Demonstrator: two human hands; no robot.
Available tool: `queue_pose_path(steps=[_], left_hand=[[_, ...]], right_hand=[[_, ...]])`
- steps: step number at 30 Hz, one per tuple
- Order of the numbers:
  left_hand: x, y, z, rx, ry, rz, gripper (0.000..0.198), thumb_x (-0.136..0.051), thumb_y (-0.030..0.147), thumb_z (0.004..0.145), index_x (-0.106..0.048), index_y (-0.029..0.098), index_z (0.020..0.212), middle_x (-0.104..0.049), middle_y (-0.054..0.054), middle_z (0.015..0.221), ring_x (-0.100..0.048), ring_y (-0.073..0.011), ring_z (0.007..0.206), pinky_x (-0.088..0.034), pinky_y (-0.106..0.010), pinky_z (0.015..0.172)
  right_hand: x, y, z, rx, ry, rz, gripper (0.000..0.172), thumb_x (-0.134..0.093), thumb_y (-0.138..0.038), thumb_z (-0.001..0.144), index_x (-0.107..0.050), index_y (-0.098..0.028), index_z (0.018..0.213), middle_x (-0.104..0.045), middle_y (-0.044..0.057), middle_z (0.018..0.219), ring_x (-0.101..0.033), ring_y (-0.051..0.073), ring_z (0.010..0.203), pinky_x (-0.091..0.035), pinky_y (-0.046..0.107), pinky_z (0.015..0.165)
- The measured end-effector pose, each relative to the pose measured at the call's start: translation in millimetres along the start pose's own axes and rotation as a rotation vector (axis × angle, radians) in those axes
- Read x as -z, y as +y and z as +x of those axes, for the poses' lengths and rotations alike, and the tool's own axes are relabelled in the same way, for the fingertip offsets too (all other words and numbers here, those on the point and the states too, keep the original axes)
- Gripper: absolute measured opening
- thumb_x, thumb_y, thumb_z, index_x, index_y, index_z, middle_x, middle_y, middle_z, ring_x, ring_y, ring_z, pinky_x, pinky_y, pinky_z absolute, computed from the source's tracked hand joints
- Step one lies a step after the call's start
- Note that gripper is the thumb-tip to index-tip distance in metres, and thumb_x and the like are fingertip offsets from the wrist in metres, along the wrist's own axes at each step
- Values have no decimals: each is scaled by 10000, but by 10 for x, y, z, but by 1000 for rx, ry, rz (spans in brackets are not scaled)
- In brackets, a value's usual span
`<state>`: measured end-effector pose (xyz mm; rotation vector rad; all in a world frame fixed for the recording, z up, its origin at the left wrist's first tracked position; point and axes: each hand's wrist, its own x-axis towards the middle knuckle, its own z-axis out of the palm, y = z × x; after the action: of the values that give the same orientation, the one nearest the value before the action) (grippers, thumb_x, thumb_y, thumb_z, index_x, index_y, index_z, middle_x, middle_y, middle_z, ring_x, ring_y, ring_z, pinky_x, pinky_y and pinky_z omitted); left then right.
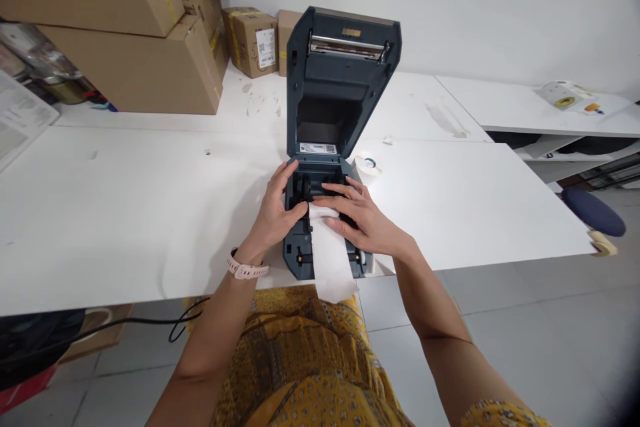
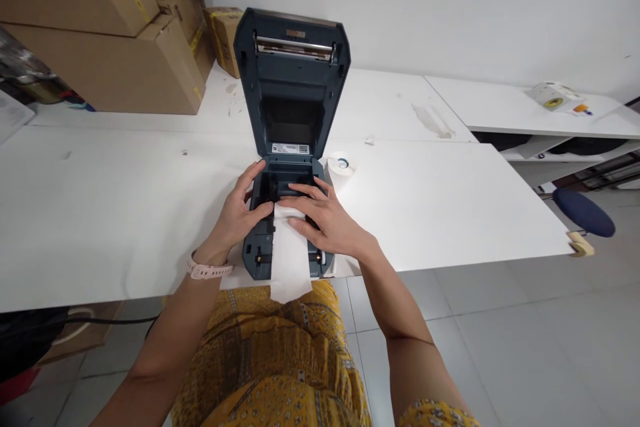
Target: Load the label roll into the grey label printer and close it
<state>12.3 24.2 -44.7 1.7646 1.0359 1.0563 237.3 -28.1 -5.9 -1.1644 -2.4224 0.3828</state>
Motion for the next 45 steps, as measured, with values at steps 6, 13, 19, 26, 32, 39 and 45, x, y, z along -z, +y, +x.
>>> queue_pose_path(steps=[6,13,19,26,32,39,45], left_hand=[[-5,-15,-4,-10,7,10,730,-659,239,833,-442,304,1527,-344,-76,1674,-254,-318,1581,-266,-570,1270],[-1,-38,-3,-24,1,21,731,-659,232,830,-440,319,1523,-340,-71,1675,-255,-312,1581,-259,-568,1273],[15,8,-2,-17,-21,46,730,-669,246,835,-434,307,1523,-344,-75,1673,-234,-322,1588,-249,-567,1278],[13,35,-9,-1,-9,34,714,-659,227,835,-454,309,1514,-343,-68,1678,-261,-313,1581,-258,-560,1276],[-6,24,-4,-20,43,16,728,-648,168,787,-496,275,1492,-412,-86,1643,-339,-308,1549,-329,-544,1248],[-21,-12,0,-44,65,10,735,-641,158,771,-510,274,1485,-447,-78,1626,-374,-304,1533,-366,-532,1230],[-15,-6,1,-34,61,15,740,-639,151,772,-507,291,1486,-444,-59,1629,-360,-295,1541,-350,-526,1241]], right_hand=[[-6,-8,0,7,-16,-8,582,-641,-501,956,-522,-288,1485,-642,75,1454,-410,264,1524,-216,600,1293],[43,-56,-52,14,-40,-19,636,-649,-546,939,-495,-303,1506,-634,68,1470,-401,266,1533,-215,603,1294],[103,-226,-290,32,-90,-23,704,-612,-651,912,-494,-273,1494,-593,74,1522,-365,277,1555,-159,598,1305],[6,-392,-332,27,32,-132,370,-566,-433,1021,-636,-271,1346,-631,56,1476,-516,254,1460,-282,598,1262],[-27,-399,-341,73,136,-144,255,-537,-234,1037,-703,-271,1226,-722,25,1354,-650,212,1322,-383,542,1220],[-53,-453,-458,183,174,-76,275,-580,-188,1008,-663,-199,1270,-748,54,1313,-665,191,1297,-456,488,1181],[-29,-531,-559,197,136,-11,291,-547,-165,1011,-656,-168,1280,-738,66,1331,-643,182,1322,-445,472,1197]])
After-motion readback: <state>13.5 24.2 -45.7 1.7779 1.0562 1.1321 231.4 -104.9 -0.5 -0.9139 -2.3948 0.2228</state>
